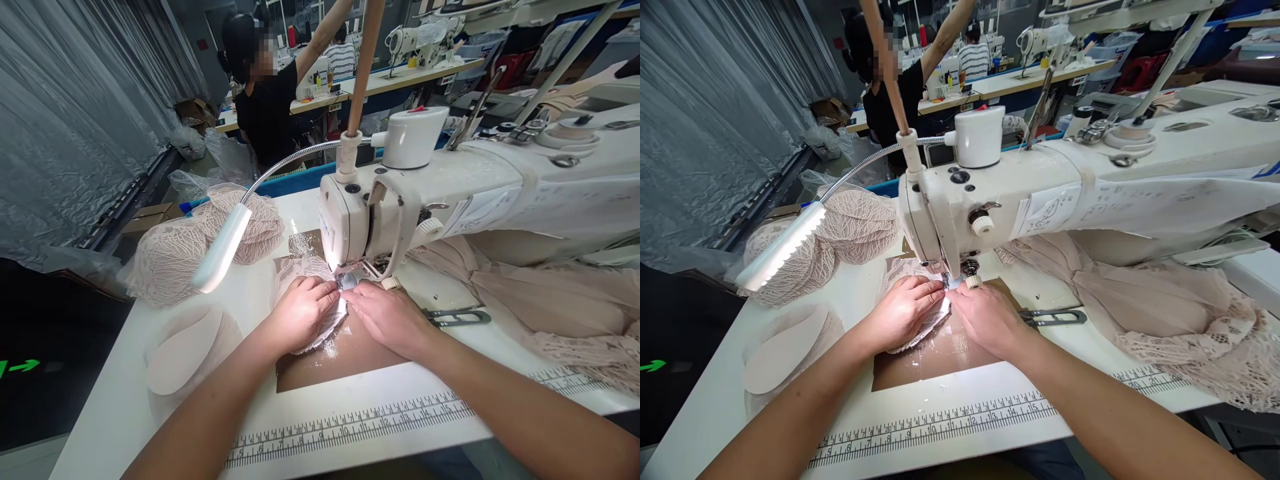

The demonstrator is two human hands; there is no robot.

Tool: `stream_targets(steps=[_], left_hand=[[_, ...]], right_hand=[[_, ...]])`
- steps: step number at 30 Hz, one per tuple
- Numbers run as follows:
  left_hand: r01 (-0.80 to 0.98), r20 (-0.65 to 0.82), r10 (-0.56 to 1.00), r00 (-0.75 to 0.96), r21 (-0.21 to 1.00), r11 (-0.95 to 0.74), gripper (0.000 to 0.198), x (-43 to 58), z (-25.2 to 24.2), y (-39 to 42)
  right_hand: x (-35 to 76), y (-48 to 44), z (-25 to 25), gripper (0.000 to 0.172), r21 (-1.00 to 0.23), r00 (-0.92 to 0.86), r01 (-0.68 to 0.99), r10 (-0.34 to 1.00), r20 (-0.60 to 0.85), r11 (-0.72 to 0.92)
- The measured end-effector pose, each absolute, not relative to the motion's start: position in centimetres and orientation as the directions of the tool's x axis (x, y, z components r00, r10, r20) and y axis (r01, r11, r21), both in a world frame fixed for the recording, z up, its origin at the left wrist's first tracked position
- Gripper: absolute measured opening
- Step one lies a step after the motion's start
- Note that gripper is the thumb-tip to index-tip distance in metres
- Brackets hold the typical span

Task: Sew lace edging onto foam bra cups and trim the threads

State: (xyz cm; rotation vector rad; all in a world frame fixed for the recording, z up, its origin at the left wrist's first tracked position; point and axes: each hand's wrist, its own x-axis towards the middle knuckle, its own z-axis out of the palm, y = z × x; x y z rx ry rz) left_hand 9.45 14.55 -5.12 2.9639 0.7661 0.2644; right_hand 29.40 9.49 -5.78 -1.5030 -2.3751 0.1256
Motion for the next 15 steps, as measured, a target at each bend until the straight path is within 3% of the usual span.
stream_targets(steps=[5, 15], left_hand=[[0.466, 0.166, 0.487, 0.858, 0.150, -0.872, 0.038, 9.36, -5.06, 14.61], [0.486, 0.209, 0.517, 0.830, 0.185, -0.854, 0.038, 9.24, -5.33, 14.91]], right_hand=[[29.68, 9.44, -5.42, 0.029, -0.306, -0.416, 0.829, 0.882, 0.221, 0.468], [29.62, 9.63, -6.13, 0.031, -0.269, -0.413, 0.846, 0.885, 0.215, 0.460]])
